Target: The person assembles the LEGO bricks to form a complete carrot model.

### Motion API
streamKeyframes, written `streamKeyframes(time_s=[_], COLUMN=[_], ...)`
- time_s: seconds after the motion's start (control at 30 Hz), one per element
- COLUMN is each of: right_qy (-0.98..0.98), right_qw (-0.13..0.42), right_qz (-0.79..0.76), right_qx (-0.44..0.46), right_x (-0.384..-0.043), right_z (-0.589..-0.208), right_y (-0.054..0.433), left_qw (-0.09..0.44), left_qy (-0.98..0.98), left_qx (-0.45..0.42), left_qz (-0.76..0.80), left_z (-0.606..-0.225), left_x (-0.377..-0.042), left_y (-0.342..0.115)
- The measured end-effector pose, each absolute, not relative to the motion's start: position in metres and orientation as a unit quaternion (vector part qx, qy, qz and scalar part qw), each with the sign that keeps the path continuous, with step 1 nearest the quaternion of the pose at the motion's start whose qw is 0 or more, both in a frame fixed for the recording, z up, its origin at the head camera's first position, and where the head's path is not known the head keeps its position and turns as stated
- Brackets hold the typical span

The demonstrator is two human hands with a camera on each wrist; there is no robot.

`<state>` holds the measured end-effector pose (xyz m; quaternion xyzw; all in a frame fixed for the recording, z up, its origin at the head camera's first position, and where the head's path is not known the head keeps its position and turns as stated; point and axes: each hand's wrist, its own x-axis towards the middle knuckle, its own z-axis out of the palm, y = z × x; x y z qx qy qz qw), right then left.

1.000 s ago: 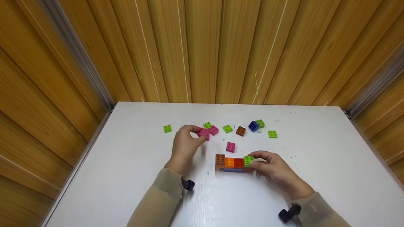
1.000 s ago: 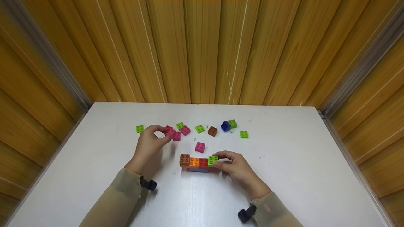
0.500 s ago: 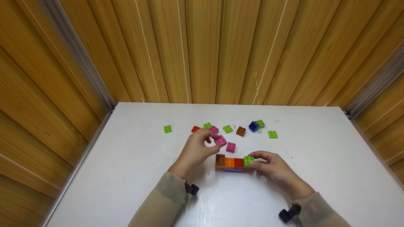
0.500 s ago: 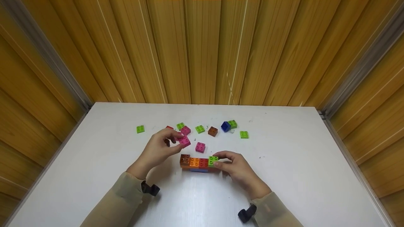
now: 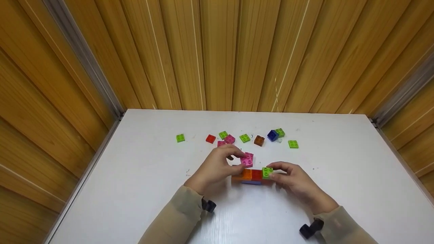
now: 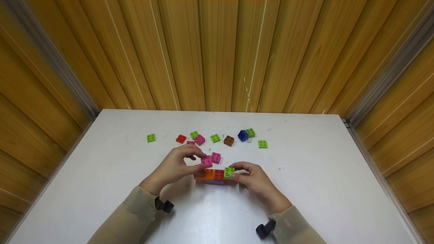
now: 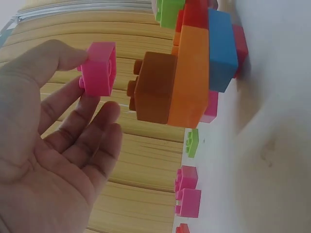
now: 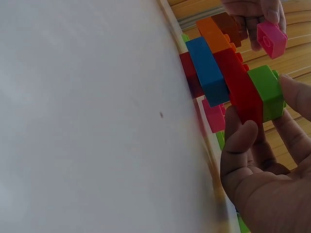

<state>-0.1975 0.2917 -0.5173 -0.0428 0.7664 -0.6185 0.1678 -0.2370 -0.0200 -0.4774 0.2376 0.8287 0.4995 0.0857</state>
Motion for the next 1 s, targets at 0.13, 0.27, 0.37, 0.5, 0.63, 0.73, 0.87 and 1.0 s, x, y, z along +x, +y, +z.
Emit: streamKeyframes(time_s=[0.13,0.27,0.37,0.5,0.63,0.73,0.87,1.0], right_qy=[0.757,0.762,0.763,0.769,0.782,0.783,0.777,0.768], right_qw=[0.166,0.167,0.165,0.161,0.157,0.159,0.162,0.168], right_qz=[-0.63,-0.624,-0.623,-0.617,-0.6,-0.599,-0.606,-0.616], right_qx=[-0.052,-0.05,-0.053,-0.059,-0.054,-0.05,-0.049,-0.048], right_x=[-0.196,-0.196,-0.197,-0.197,-0.198,-0.198,-0.197,-0.197], right_z=[-0.518,-0.518,-0.517,-0.518,-0.518,-0.517,-0.517,-0.517], right_y=[0.292,0.292,0.293,0.293,0.294,0.293,0.292,0.292], left_qw=[0.093,0.099,0.11,0.123,0.131,0.13,0.129,0.137], left_qy=[0.829,0.826,0.824,0.827,0.833,0.833,0.832,0.832], left_qx=[0.26,0.277,0.279,0.275,0.273,0.28,0.285,0.269], left_qz=[0.486,0.48,0.481,0.475,0.463,0.459,0.458,0.465], left_z=[-0.481,-0.485,-0.488,-0.491,-0.491,-0.491,-0.494,-0.497], left_x=[-0.236,-0.236,-0.236,-0.237,-0.237,-0.239,-0.24,-0.239], left_y=[-0.017,-0.015,-0.014,-0.013,-0.013,-0.013,-0.015,-0.016])
